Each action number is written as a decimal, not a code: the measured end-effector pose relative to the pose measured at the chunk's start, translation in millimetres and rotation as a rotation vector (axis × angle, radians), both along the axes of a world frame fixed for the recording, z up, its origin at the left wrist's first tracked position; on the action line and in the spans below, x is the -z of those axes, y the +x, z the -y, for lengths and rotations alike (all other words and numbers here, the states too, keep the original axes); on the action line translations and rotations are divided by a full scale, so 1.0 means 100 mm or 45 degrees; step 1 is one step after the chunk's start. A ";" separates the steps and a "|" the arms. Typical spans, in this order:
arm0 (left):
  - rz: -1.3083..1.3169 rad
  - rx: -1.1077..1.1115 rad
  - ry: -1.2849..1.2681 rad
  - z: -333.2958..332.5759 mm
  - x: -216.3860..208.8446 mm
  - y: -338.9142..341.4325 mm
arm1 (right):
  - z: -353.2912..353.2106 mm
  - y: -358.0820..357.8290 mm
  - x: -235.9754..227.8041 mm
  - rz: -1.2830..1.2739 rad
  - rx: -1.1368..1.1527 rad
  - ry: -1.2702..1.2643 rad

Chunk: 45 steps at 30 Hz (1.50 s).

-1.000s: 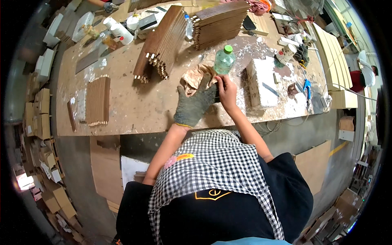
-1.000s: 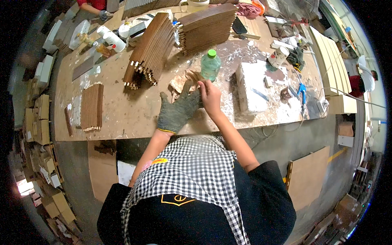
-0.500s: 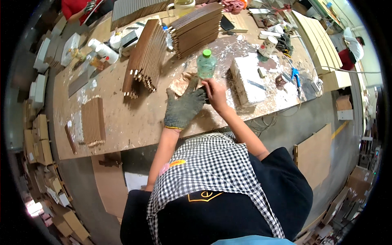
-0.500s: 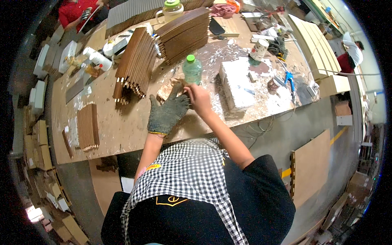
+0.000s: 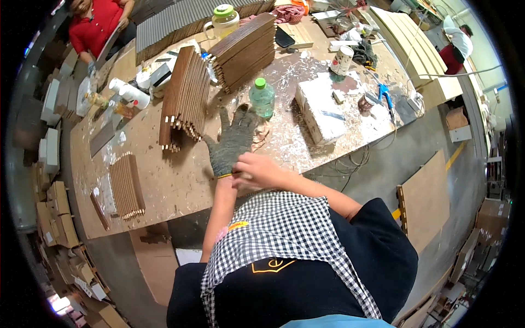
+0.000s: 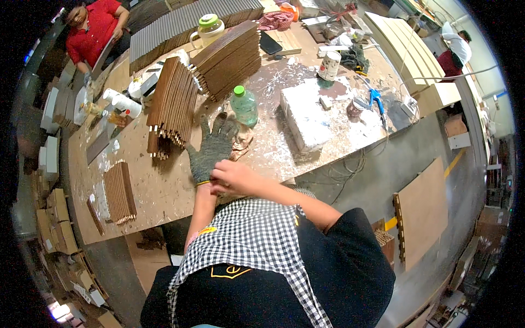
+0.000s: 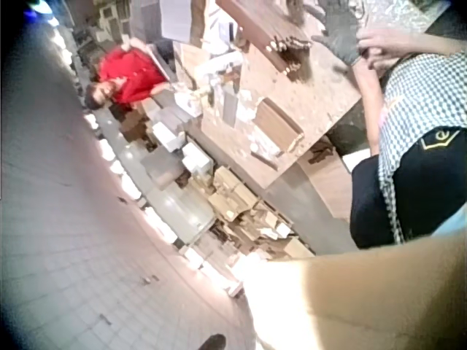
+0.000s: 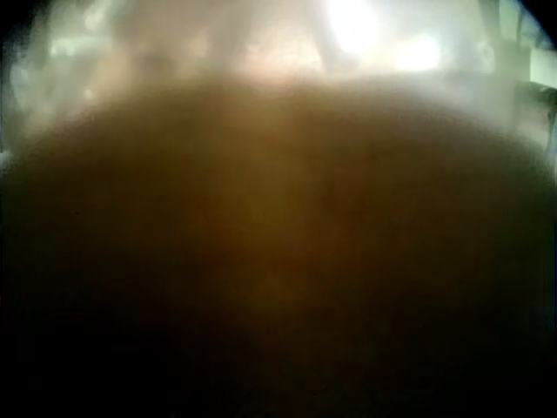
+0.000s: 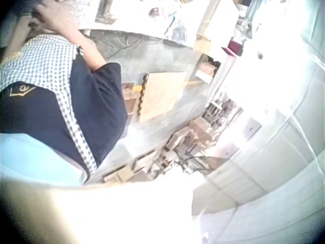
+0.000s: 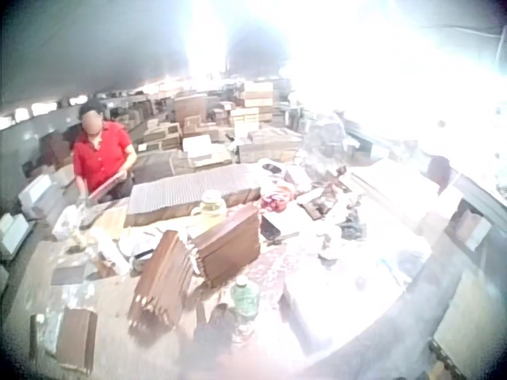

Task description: The person puts on a glove, then wipes individual wooden slats using a cloth and a small block before placing them on the workbench.

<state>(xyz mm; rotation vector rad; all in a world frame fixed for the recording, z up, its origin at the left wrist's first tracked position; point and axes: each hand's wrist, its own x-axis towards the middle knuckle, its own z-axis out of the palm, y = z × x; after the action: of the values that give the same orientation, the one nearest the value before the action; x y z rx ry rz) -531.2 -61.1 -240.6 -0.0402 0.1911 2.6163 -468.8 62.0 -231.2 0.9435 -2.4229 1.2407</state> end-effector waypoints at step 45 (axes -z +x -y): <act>-0.026 -0.049 -0.136 -0.01 0.28 -0.01 | 0.05 0.03 -0.19 -0.331 -0.294 0.171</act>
<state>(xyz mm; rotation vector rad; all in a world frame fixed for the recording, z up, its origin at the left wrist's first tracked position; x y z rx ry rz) -532.4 -60.4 -268.4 -0.0546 0.3403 2.6431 -466.2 56.6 -212.5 1.3633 -2.2624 0.9602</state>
